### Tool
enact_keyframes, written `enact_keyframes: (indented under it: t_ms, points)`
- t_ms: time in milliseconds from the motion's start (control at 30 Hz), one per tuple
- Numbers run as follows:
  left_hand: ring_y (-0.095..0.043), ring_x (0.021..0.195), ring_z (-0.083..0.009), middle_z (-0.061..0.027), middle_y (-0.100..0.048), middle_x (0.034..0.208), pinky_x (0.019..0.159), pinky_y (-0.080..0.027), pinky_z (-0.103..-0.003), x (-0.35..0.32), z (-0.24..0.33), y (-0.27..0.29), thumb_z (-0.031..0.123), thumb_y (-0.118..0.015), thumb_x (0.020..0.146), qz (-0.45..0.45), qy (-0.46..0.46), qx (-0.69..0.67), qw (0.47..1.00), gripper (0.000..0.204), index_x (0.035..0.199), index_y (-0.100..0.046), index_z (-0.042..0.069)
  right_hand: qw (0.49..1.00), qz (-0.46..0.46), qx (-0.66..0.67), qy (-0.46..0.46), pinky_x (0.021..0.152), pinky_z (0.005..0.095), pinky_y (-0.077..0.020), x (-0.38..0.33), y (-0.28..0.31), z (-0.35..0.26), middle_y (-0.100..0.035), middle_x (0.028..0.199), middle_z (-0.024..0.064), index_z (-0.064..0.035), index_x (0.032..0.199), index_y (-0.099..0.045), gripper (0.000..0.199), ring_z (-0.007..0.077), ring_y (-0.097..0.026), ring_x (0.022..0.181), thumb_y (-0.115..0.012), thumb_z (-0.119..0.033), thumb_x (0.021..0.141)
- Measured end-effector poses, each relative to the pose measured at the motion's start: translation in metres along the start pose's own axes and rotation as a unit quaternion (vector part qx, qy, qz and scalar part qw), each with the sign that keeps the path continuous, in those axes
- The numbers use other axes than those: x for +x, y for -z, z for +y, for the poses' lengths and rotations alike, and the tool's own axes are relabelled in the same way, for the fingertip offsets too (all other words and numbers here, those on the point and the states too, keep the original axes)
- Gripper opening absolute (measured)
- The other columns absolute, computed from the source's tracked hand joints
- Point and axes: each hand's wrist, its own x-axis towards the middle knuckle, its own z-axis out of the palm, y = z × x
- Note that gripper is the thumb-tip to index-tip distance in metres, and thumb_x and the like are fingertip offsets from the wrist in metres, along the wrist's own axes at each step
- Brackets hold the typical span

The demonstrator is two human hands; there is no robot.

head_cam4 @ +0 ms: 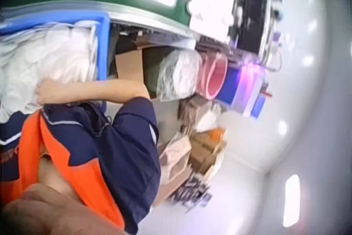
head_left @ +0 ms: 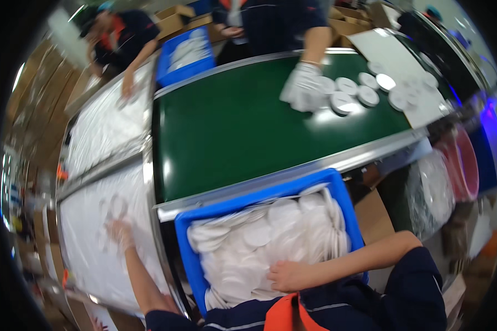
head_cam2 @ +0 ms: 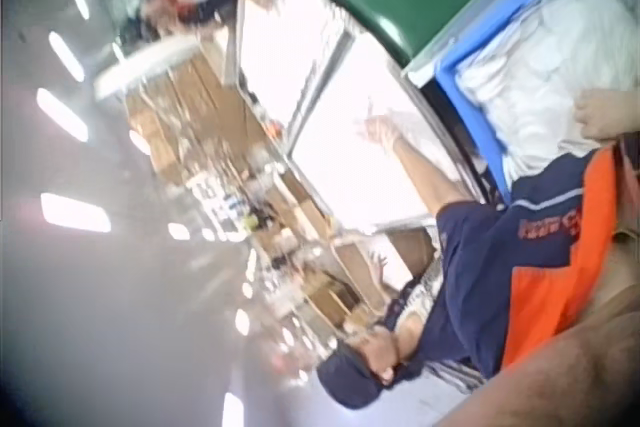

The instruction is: The person sorts, aligns, and stacks white plastic container lids by hand on an assembly line conveyor setup.

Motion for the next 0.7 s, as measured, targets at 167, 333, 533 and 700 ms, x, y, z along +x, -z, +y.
enact_keyframes:
  t_ms: [167,333,533,700]
  points:
    - [-0.049,0.105,-0.0302,-0.0131,-0.055,0.109,0.091,-0.039,-0.038,-0.086,0.218,0.171,0.018,-0.064,0.072,0.146,-0.368,-0.445,0.803,0.042,0.11,-0.052,0.007,0.987,0.148,-0.035,-0.058,0.062,0.0317,-0.0445,0.003,0.016,-0.007,-0.052,0.081,0.0081,-0.0047,0.08,-0.055,0.015,0.022,-0.052,0.079,-0.052,-0.017,0.073]
    - [-0.054,0.097,-0.0307,-0.0148,-0.056,0.104,0.085,-0.044,-0.038,-0.195,0.452,0.232,0.025,-0.068,0.07,0.063,-0.573,-0.393,0.717,0.045,0.106,-0.053,0.003,0.996,0.069,-0.031,-0.038,0.054,0.0302,-0.0454,0.033,-0.002,-0.013,-0.05,0.079,0.0099,-0.0048,0.082,-0.052,0.015,0.0209,-0.055,0.067,-0.049,-0.018,0.075]
    - [-0.047,0.093,-0.0256,-0.0131,-0.05,0.101,0.072,-0.044,-0.037,-0.229,0.556,0.242,0.047,-0.065,0.064,0.139,-0.584,-0.259,0.757,0.069,0.115,-0.047,0.004,0.964,0.044,0.245,-0.094,0.064,0.0425,-0.048,0.047,-0.041,-0.005,-0.061,0.086,0.0177,-0.0152,0.091,-0.064,0.027,0.0324,-0.06,0.077,-0.045,-0.032,0.08]
    - [-0.046,0.096,-0.0288,-0.0122,-0.051,0.098,0.079,-0.042,-0.039,-0.228,0.506,0.24,0.036,-0.065,0.066,0.134,-0.621,-0.274,0.722,0.074,0.126,-0.038,0.003,0.949,0.22,0.217,0.067,0.06,0.0402,-0.0467,0.025,-0.027,0.015,-0.06,0.082,0.017,-0.0121,0.089,-0.064,0.027,0.0317,-0.059,0.071,-0.048,-0.031,0.078]
